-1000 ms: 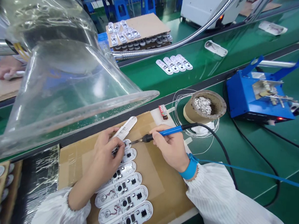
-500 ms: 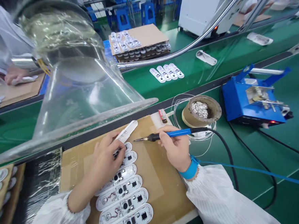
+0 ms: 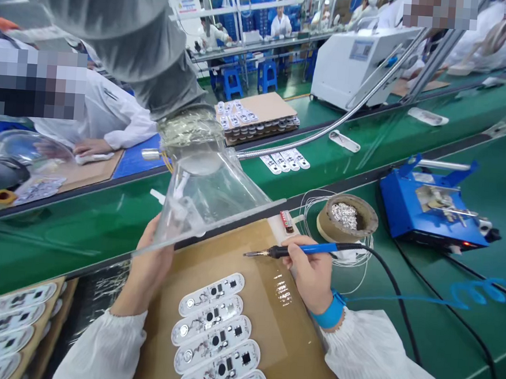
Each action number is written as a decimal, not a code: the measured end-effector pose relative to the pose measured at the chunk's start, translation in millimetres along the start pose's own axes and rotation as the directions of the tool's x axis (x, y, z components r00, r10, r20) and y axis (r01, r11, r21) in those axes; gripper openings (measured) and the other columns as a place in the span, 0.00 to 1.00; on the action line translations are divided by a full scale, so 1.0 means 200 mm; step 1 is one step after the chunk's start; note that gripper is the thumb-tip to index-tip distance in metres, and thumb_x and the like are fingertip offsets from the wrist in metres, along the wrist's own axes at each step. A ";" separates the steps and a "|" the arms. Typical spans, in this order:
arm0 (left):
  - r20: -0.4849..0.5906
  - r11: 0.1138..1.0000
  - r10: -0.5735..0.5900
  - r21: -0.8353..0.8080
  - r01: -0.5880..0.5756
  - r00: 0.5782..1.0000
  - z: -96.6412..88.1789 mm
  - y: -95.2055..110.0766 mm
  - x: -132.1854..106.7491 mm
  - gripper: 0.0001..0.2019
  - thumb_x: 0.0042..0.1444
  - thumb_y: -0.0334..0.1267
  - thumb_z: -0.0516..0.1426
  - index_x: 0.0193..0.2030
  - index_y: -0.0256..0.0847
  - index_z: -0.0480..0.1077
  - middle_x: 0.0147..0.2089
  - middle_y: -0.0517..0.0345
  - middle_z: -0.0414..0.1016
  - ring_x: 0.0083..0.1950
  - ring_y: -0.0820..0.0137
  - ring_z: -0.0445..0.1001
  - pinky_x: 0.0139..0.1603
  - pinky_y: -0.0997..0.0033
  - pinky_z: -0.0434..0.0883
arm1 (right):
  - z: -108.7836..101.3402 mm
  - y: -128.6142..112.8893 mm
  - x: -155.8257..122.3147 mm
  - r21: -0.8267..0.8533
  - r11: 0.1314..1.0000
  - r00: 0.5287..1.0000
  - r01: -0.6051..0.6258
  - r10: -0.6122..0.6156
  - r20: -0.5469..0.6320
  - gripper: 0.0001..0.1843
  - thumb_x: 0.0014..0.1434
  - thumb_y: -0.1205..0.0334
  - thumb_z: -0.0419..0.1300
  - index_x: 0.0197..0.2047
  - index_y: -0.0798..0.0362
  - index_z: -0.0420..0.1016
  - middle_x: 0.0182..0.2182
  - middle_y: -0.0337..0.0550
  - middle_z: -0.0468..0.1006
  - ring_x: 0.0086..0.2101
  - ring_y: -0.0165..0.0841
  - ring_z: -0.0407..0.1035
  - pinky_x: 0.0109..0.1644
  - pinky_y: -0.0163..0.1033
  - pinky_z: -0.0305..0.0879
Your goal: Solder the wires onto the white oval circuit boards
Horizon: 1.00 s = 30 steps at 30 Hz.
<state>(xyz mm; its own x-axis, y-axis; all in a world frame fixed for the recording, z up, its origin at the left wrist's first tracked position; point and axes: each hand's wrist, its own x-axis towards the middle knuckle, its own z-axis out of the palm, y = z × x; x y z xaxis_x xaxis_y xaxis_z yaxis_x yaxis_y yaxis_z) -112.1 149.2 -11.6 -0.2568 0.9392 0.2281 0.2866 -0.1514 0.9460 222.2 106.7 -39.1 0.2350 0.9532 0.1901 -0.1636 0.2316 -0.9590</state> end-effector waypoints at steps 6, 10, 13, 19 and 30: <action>0.006 0.989 -0.118 -0.092 0.118 0.993 0.05 -0.02 -0.04 0.26 0.63 0.54 0.66 0.62 0.43 0.77 0.72 0.43 0.75 0.73 0.50 0.74 0.72 0.49 0.74 | -0.01 0.02 0.00 -0.024 1.000 1.000 0.005 -0.005 0.020 0.10 0.70 0.55 0.65 0.40 0.51 0.84 0.24 0.38 0.77 0.25 0.33 0.70 0.30 0.39 0.67; 0.017 0.992 -0.123 0.017 0.123 0.992 0.05 0.04 -0.07 0.18 0.66 0.51 0.63 0.53 0.41 0.82 0.64 0.44 0.82 0.68 0.52 0.78 0.72 0.50 0.72 | -0.01 0.03 0.00 -0.057 0.998 1.000 0.003 -0.003 0.015 0.11 0.70 0.54 0.65 0.39 0.51 0.84 0.24 0.39 0.78 0.25 0.34 0.71 0.30 0.40 0.68; 0.037 0.991 -0.113 0.076 0.109 0.993 0.04 0.07 -0.07 0.16 0.65 0.50 0.63 0.50 0.41 0.82 0.58 0.46 0.85 0.62 0.53 0.81 0.70 0.51 0.73 | 0.01 0.02 0.01 -0.062 0.998 1.000 0.006 -0.005 0.020 0.12 0.69 0.54 0.65 0.38 0.52 0.84 0.22 0.39 0.77 0.23 0.34 0.70 0.28 0.39 0.67; 0.090 0.991 -0.063 0.119 0.052 0.994 0.04 0.07 -0.04 0.15 0.59 0.51 0.63 0.42 0.43 0.83 0.48 0.49 0.87 0.48 0.54 0.83 0.56 0.54 0.79 | 0.06 0.00 0.02 -0.043 0.999 1.000 -0.003 0.003 -0.004 0.16 0.68 0.49 0.65 0.35 0.52 0.83 0.21 0.40 0.77 0.21 0.33 0.70 0.26 0.37 0.66; 0.066 0.947 -0.029 0.320 0.006 0.997 0.00 -0.05 0.00 0.17 0.55 0.58 0.65 0.40 0.49 0.83 0.46 0.51 0.88 0.58 0.45 0.82 0.65 0.49 0.76 | 0.12 -0.03 0.03 -0.014 0.999 0.998 -0.048 0.047 -0.040 0.21 0.66 0.41 0.65 0.34 0.52 0.81 0.19 0.38 0.74 0.20 0.33 0.68 0.25 0.37 0.65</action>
<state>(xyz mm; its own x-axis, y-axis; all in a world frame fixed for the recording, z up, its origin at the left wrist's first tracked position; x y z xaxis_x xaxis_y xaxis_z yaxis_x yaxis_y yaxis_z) -115.9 151.3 -21.2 -0.2037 0.9614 0.1849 0.5656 -0.0387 0.8238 201.5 114.8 -26.4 0.2647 0.9547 0.1360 -0.1614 0.1829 -0.9698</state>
